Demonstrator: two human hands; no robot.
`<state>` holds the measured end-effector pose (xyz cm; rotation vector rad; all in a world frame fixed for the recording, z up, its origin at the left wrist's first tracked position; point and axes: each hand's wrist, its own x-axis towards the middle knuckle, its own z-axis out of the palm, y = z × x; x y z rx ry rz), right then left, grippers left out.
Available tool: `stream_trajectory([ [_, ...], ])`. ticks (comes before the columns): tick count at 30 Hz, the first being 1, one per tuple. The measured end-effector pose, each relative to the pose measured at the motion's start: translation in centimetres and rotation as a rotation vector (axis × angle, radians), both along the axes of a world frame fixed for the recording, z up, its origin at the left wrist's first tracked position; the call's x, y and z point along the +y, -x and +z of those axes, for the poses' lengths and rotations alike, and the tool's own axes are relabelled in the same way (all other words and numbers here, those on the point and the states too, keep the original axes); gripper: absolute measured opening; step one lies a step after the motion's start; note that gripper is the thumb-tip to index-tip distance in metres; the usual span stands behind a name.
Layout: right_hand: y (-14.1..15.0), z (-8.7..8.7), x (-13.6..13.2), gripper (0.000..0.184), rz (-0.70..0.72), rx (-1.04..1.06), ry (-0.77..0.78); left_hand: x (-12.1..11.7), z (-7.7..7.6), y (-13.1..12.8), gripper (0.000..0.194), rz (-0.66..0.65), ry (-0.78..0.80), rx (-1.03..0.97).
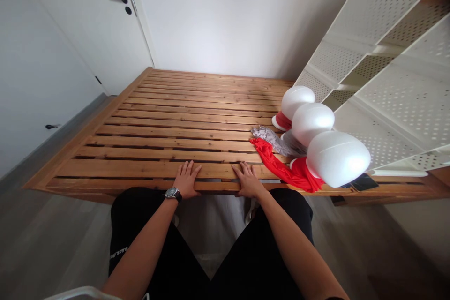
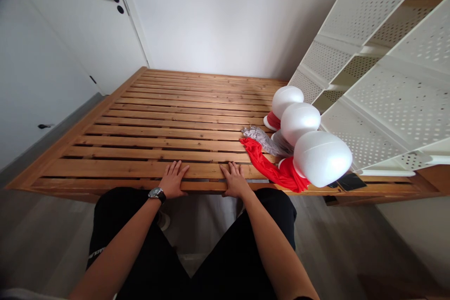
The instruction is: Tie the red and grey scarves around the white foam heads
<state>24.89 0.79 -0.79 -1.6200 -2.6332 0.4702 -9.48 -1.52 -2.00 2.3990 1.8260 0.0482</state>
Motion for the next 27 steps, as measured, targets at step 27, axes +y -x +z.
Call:
stream_trajectory([
  [27, 0.02, -0.09, 0.04, 0.138, -0.001, -0.002, -0.002, 0.04, -0.13, 0.01, 0.131, 0.004, 0.005, 0.01],
])
